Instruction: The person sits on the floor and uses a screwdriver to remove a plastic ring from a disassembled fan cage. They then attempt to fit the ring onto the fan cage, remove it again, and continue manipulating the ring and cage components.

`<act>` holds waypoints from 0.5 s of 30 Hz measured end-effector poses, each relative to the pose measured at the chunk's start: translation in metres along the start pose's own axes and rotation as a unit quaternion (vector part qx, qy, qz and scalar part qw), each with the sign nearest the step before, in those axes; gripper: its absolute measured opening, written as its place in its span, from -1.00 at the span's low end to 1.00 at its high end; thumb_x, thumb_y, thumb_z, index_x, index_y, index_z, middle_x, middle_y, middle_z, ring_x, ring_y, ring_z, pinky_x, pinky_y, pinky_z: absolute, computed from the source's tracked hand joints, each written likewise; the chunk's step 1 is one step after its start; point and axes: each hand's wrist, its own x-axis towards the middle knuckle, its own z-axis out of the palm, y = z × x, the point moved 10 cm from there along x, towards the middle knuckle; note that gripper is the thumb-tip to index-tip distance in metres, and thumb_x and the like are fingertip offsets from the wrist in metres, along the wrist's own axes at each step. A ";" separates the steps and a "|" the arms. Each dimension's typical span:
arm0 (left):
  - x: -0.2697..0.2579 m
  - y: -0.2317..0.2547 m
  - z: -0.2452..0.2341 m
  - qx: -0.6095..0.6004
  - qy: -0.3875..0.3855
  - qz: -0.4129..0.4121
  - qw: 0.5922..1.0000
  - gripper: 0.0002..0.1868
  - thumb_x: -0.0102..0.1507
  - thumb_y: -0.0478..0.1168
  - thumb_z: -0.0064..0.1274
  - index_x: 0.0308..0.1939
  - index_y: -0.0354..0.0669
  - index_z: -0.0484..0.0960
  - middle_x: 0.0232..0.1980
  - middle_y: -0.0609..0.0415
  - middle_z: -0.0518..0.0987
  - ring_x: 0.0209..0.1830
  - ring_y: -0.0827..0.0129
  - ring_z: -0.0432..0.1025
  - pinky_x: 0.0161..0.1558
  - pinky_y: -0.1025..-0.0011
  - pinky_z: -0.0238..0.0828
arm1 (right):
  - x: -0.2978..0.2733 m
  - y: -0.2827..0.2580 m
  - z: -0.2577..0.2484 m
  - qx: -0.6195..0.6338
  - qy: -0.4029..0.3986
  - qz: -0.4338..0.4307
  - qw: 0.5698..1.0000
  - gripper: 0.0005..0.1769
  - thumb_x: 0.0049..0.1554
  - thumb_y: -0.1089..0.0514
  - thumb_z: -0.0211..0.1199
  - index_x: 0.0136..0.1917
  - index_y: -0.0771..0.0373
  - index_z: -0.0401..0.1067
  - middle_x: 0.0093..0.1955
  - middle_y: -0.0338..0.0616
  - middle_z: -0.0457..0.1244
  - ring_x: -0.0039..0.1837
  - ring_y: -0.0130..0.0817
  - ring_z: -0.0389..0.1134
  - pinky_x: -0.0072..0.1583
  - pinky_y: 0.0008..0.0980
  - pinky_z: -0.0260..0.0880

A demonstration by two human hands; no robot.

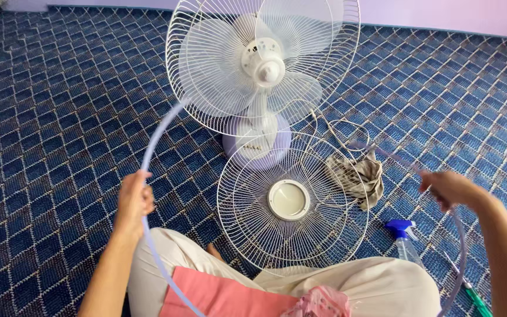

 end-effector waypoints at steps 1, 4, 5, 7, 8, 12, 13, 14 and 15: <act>-0.002 -0.007 0.015 0.027 -0.027 -0.003 0.999 -0.78 0.44 -0.04 -0.10 -0.05 -0.07 0.50 -0.52 0.29 0.23 -0.69 0.64 0.04 -0.70 0.59 -0.09 | 0.004 -0.005 0.022 -0.101 -0.034 -0.059 0.993 -0.62 0.24 -0.09 0.07 0.09 0.16 0.55 -0.30 -0.08 0.33 -0.27 -0.17 0.38 -0.06 -0.06 0.53; -0.003 -0.031 0.068 0.124 -0.092 0.010 0.988 -0.69 0.45 0.01 -0.17 -0.13 -0.10 0.56 -0.55 0.32 0.21 -0.69 0.64 0.05 -0.70 0.58 -0.07 | 0.012 -0.036 0.097 -0.445 -0.012 -0.240 0.863 -0.79 0.07 0.06 0.39 0.00 0.06 0.58 -0.15 -0.31 0.39 -0.11 -0.39 0.44 0.04 -0.26 0.58; -0.003 -0.038 0.087 0.167 -0.103 0.030 0.980 -0.67 0.45 0.00 -0.18 -0.15 -0.11 0.58 -0.54 0.34 0.23 -0.67 0.64 0.07 -0.68 0.58 -0.01 | 0.014 -0.035 0.109 -0.473 -0.019 -0.240 0.847 -0.75 0.07 0.01 0.38 0.02 0.07 0.55 -0.10 -0.28 0.39 -0.05 -0.35 0.45 0.06 -0.25 0.57; -0.006 -0.057 0.117 0.193 -0.133 0.049 0.971 -0.62 0.46 0.02 -0.19 -0.15 -0.16 0.59 -0.50 0.28 0.34 -0.60 0.55 0.19 -0.59 0.48 0.11 | 0.020 -0.038 0.120 -0.438 0.006 -0.162 0.884 -0.76 0.13 0.01 0.28 0.04 0.12 0.51 -0.04 -0.16 0.38 0.01 -0.23 0.45 0.08 -0.16 0.54; -0.006 -0.061 0.128 0.241 -0.124 0.079 0.959 -0.61 0.45 0.04 -0.20 -0.16 -0.16 0.60 -0.49 0.21 0.42 -0.56 0.46 0.30 -0.52 0.41 0.21 | 0.019 -0.035 0.115 -0.368 0.040 -0.081 0.925 -0.80 0.20 0.07 0.20 0.04 0.16 0.50 -0.01 -0.07 0.37 0.02 -0.15 0.44 0.07 -0.08 0.52; -0.006 -0.086 0.167 0.360 -0.105 0.136 0.917 -0.57 0.42 0.08 -0.22 -0.17 -0.19 0.58 -0.38 -0.07 0.62 -0.37 0.04 0.54 -0.31 0.10 0.42 | -0.041 -0.119 0.136 -0.298 0.323 -0.199 0.876 -0.85 0.20 0.21 0.09 0.01 0.22 0.45 -0.01 0.05 0.34 0.01 -0.05 0.41 0.01 -0.07 0.54; -0.005 -0.094 0.171 0.375 -0.104 0.132 0.912 -0.56 0.42 0.08 -0.23 -0.18 -0.20 0.57 -0.33 -0.15 0.64 -0.31 -0.07 0.55 -0.27 0.02 0.42 | -0.052 -0.146 0.155 -0.248 0.337 -0.267 0.868 -0.84 0.19 0.24 0.08 0.02 0.27 0.42 -0.01 0.10 0.33 -0.02 -0.01 0.41 -0.02 -0.04 0.53; -0.004 -0.100 0.175 0.399 -0.095 0.137 0.902 -0.56 0.42 0.08 -0.22 -0.19 -0.21 0.56 -0.32 -0.17 0.63 -0.30 -0.12 0.53 -0.26 -0.02 0.40 | -0.040 -0.162 0.185 -0.240 0.258 -0.257 0.900 -0.78 0.22 0.18 0.10 0.05 0.39 0.39 -0.03 0.16 0.33 -0.10 -0.04 0.43 -0.16 -0.11 0.56; -0.003 -0.106 0.180 0.423 -0.087 0.142 0.891 -0.55 0.42 0.08 -0.21 -0.20 -0.22 0.55 -0.31 -0.20 0.62 -0.28 -0.17 0.51 -0.25 -0.05 0.38 | -0.037 -0.174 0.209 -0.189 0.217 -0.256 0.923 -0.78 0.20 0.13 0.16 -0.04 0.35 0.44 -0.07 0.14 0.36 -0.10 -0.01 0.44 -0.09 -0.07 0.54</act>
